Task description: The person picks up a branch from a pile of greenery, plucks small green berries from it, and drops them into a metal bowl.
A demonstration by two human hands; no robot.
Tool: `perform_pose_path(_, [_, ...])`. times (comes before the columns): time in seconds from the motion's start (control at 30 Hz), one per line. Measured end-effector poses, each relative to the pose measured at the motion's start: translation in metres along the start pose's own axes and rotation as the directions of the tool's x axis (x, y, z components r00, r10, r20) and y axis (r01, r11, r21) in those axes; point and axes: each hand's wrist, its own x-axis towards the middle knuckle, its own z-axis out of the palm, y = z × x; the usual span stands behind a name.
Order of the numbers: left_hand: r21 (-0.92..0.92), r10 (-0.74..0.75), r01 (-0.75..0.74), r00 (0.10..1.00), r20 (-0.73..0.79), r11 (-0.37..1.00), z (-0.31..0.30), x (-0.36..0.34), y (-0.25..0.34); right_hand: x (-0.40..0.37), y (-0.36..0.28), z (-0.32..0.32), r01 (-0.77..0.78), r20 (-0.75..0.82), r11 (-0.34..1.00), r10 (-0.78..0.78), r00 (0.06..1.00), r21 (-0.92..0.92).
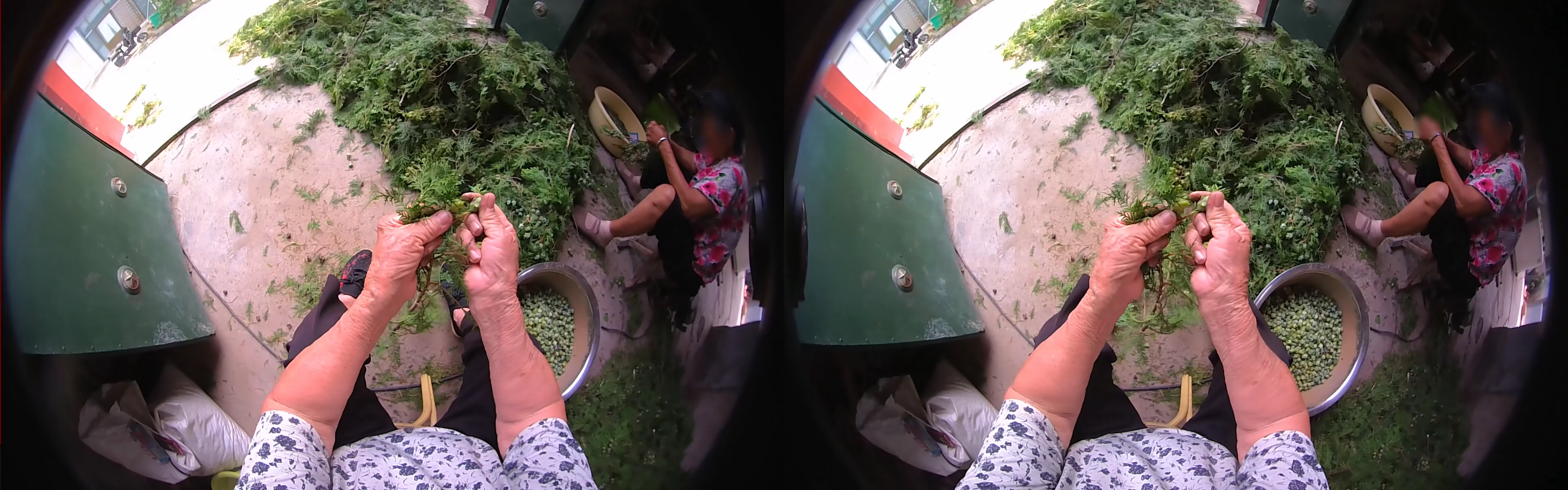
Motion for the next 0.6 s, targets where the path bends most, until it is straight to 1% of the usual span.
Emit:
perform_pose_path(0.07, [-0.010,-0.012,0.012,1.000,0.002,1.000,0.000,-0.001,0.002,0.000,-0.004,0.000,-0.157,0.004,0.982,0.158,0.987,0.104])
perform_pose_path(0.17, [-0.001,-0.026,0.026,1.000,-0.001,1.000,-0.002,-0.003,0.005,-0.001,-0.006,0.002,-0.161,-0.045,0.982,0.166,0.985,0.095])
perform_pose_path(0.23, [0.020,0.008,-0.008,1.000,-0.014,1.000,-0.018,-0.005,0.005,0.022,-0.024,-0.025,0.030,-0.166,0.956,0.019,0.986,0.291])
perform_pose_path(0.27, [0.092,0.024,-0.014,0.994,-0.103,0.996,-0.013,-0.013,0.013,0.033,-0.036,-0.046,0.125,-0.064,0.948,-0.111,0.992,0.293])
perform_pose_path(0.3, [0.095,0.025,-0.016,0.995,-0.102,0.995,-0.017,-0.012,0.016,0.030,-0.045,-0.048,0.195,0.063,0.949,-0.216,0.974,0.249])
perform_pose_path(0.37, [0.059,0.005,0.000,0.996,-0.088,0.998,-0.024,-0.010,0.017,0.020,-0.040,-0.036,0.087,0.125,0.948,-0.131,0.984,0.306])
perform_pose_path(0.4, [0.084,0.012,-0.007,0.998,-0.057,0.996,-0.025,-0.010,0.018,0.016,-0.036,-0.032,0.026,0.149,0.957,-0.072,0.986,0.289])
perform_pose_path(0.43, [0.090,0.009,-0.004,0.998,-0.057,0.996,-0.025,-0.010,0.018,0.009,-0.037,-0.024,-0.025,0.115,0.958,-0.009,0.993,0.285])
perform_pose_path(0.5, [0.018,0.006,-0.006,1.000,-0.013,1.000,-0.023,-0.010,0.017,0.007,-0.035,-0.023,-0.057,0.053,0.944,0.042,0.998,0.325])
perform_pose_path(0.53, [0.019,0.007,-0.007,1.000,-0.011,1.000,-0.021,-0.010,0.018,0.011,-0.032,-0.028,-0.055,0.054,0.944,0.039,0.998,0.325])
perform_pose_path(0.6, [0.006,-0.021,0.021,1.000,-0.004,1.000,-0.020,-0.011,0.019,0.025,-0.018,-0.043,-0.101,0.065,0.960,0.087,0.994,0.262])
